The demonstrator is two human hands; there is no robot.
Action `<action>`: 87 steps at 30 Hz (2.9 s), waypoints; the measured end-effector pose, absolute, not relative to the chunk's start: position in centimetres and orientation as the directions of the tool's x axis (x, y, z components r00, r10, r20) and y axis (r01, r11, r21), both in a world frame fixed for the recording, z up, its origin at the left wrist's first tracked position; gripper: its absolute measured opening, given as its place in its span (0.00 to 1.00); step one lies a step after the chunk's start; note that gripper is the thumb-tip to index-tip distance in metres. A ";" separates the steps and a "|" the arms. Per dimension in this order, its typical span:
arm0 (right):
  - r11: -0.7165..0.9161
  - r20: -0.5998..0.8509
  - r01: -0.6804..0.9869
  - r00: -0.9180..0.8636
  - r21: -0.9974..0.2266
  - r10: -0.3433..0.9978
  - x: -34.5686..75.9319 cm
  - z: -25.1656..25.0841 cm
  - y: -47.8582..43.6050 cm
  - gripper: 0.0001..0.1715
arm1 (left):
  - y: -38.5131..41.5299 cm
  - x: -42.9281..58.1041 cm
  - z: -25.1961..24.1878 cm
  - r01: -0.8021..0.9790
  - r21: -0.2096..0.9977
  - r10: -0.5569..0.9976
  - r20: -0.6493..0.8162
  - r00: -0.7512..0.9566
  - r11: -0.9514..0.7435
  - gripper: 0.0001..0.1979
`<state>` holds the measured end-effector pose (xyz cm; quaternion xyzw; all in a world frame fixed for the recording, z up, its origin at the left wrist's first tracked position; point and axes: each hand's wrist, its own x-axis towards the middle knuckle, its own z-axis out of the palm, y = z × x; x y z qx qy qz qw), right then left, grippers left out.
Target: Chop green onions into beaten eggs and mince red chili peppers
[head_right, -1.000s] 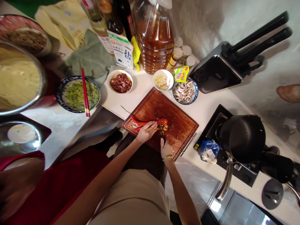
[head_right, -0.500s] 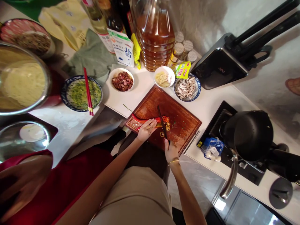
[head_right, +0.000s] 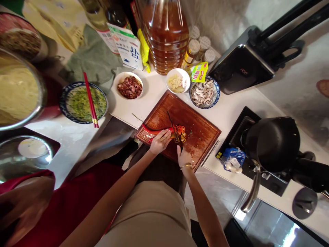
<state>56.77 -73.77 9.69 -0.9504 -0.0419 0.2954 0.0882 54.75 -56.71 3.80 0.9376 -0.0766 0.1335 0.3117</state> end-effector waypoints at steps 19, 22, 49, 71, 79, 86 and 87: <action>-0.952 -0.531 0.029 0.825 -0.304 0.194 55.8 10.6 -76.1 0.36 | -56.4 54.9 4.1 -0.225 0.590 -0.077 0.265 0.961 -0.775 0.20; -0.954 -0.475 0.024 0.864 -0.298 0.170 56.3 8.7 -74.7 0.36 | -56.4 54.9 4.1 -0.238 0.574 -0.080 0.286 0.955 -0.784 0.19; -0.963 -0.465 0.019 0.873 -0.268 0.146 56.2 8.2 -73.8 0.37 | -56.6 54.5 4.2 -0.224 0.554 -0.087 0.263 0.961 -0.802 0.21; -0.962 -0.544 0.029 0.820 -0.271 0.178 56.2 10.2 -74.3 0.37 | -55.6 54.6 4.1 -0.193 0.543 -0.038 0.284 0.958 -0.817 0.18; -0.929 -0.453 -0.059 0.883 -0.364 0.122 56.3 9.3 -73.7 0.42 | -55.5 54.4 4.1 -0.235 0.514 -0.081 0.304 0.949 -0.825 0.21; -0.922 -0.518 -0.052 0.839 -0.384 0.168 55.5 12.3 -74.5 0.40 | -55.5 54.2 4.0 -0.212 0.537 -0.051 0.300 0.953 -0.817 0.22; -0.929 -0.534 -0.058 0.831 -0.366 0.158 55.4 12.4 -74.6 0.40 | -55.5 54.2 4.0 -0.212 0.540 -0.050 0.299 0.953 -0.815 0.22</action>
